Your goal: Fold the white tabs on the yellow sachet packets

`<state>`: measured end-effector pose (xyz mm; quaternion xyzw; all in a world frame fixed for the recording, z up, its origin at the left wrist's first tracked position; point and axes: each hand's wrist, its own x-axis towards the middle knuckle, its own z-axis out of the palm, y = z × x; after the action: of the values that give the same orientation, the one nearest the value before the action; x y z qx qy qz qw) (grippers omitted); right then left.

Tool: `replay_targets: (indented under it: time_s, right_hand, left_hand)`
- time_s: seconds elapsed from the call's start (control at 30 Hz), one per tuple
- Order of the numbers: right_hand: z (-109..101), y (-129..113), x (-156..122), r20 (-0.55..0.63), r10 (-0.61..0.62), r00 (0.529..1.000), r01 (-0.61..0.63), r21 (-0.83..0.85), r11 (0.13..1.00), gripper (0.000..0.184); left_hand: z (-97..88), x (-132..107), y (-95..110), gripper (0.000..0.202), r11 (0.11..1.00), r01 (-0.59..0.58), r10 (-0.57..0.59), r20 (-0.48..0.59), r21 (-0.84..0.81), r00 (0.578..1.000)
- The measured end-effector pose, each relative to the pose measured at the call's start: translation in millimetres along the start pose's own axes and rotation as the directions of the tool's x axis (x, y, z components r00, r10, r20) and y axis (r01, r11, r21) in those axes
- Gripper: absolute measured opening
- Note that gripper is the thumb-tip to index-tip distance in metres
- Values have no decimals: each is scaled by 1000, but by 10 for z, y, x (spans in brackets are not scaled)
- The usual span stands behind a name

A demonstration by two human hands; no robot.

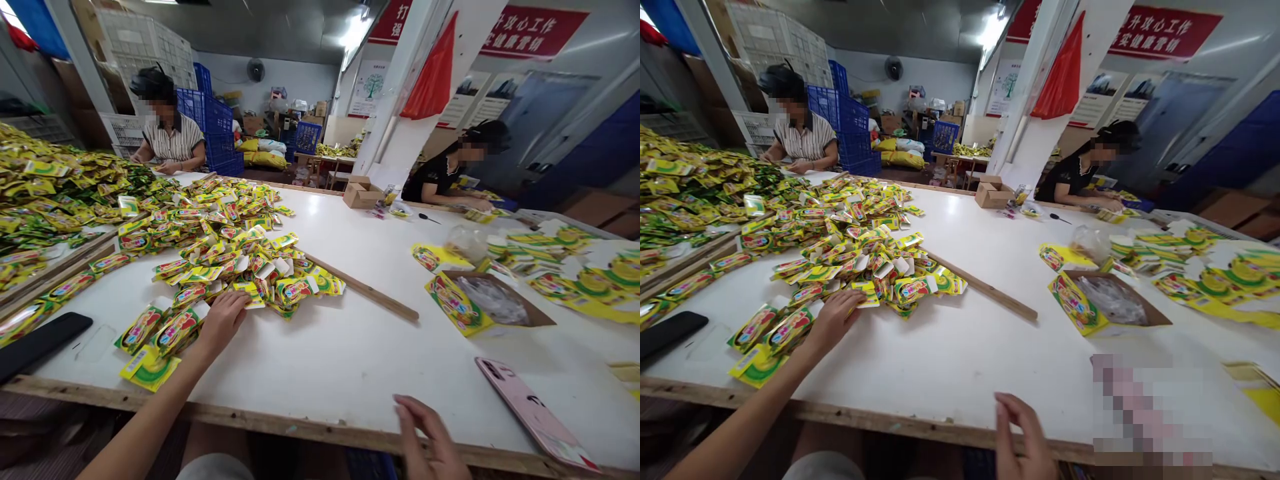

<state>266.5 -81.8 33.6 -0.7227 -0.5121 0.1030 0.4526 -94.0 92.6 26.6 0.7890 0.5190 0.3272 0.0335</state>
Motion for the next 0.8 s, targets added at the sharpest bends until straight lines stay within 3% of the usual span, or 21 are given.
replay_targets:
  time_s: [0.07,0.13,0.23,0.33,0.47,0.53,0.67,0.8]
  right_hand:
    - [363,-295,-36,76,-91,993,79,148,986,23]
    - [663,-484,-63,158,-170,973,123,269,955,20]
    - [1008,-614,-114,279,-221,934,90,415,905,20]
    - [1224,-631,-168,377,-209,902,-13,509,861,17]
    - [1303,-564,-190,416,-169,894,-92,537,838,18]
    - [1288,-530,-166,439,-169,883,-102,530,842,21]
    - [1254,-531,-54,499,-203,842,-73,479,875,17]
    - [1272,-582,45,463,-261,847,-4,496,868,16]
  left_hand:
    - [-77,-51,145,25,998,29,-30,-18,-59,999]
    - [-109,-157,339,28,966,98,-93,34,-240,995]
    - [-31,-366,640,32,775,232,-124,218,-588,968]
    - [144,-554,854,30,574,334,-140,312,-748,940]
    - [317,-696,975,24,356,423,-221,365,-833,904]
    - [335,-721,992,21,345,438,-240,373,-830,896]
    - [298,-706,995,13,441,439,-203,389,-783,899]
    - [314,-674,1007,15,499,384,-186,337,-777,923]
